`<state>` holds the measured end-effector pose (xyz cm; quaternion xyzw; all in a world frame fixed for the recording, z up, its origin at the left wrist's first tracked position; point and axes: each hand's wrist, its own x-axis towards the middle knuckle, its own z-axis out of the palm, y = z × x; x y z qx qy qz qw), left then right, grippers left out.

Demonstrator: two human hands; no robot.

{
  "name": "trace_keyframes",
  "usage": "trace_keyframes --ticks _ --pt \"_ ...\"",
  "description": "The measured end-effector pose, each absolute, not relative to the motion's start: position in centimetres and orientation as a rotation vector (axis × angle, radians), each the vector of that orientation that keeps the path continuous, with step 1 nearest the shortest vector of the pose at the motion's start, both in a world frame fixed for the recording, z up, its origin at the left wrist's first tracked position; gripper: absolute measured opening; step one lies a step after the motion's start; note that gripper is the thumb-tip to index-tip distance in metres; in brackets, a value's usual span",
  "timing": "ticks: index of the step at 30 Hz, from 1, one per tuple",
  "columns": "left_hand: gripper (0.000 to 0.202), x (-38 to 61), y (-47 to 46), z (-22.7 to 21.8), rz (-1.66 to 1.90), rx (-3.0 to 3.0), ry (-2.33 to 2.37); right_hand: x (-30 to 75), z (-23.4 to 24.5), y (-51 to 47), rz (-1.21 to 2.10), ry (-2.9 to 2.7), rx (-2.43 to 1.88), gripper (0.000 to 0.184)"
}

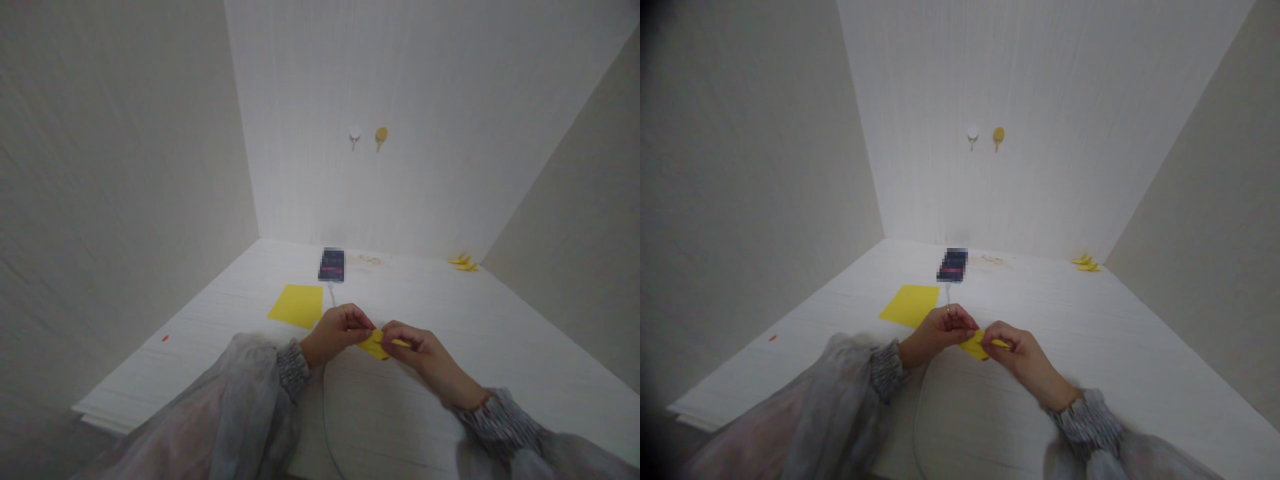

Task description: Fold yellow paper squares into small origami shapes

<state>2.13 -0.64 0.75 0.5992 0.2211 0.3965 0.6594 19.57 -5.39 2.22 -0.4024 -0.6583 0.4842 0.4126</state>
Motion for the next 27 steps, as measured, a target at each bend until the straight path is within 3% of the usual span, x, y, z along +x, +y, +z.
trace_keyframes --ticks 12,21,27 --pt "0.023 1.86 -1.23 1.16 0.738 1.309 0.540 19.83 2.27 -5.76 1.103 -1.729 -1.181 0.019" --pt "0.017 1.84 -1.10 1.06 0.868 1.488 0.594 19.80 2.18 -5.85 0.672 -1.936 -1.010 0.006" --pt "0.017 1.92 -1.16 1.18 0.940 1.615 0.645 19.37 2.30 -5.82 0.649 -1.927 -1.081 0.005"
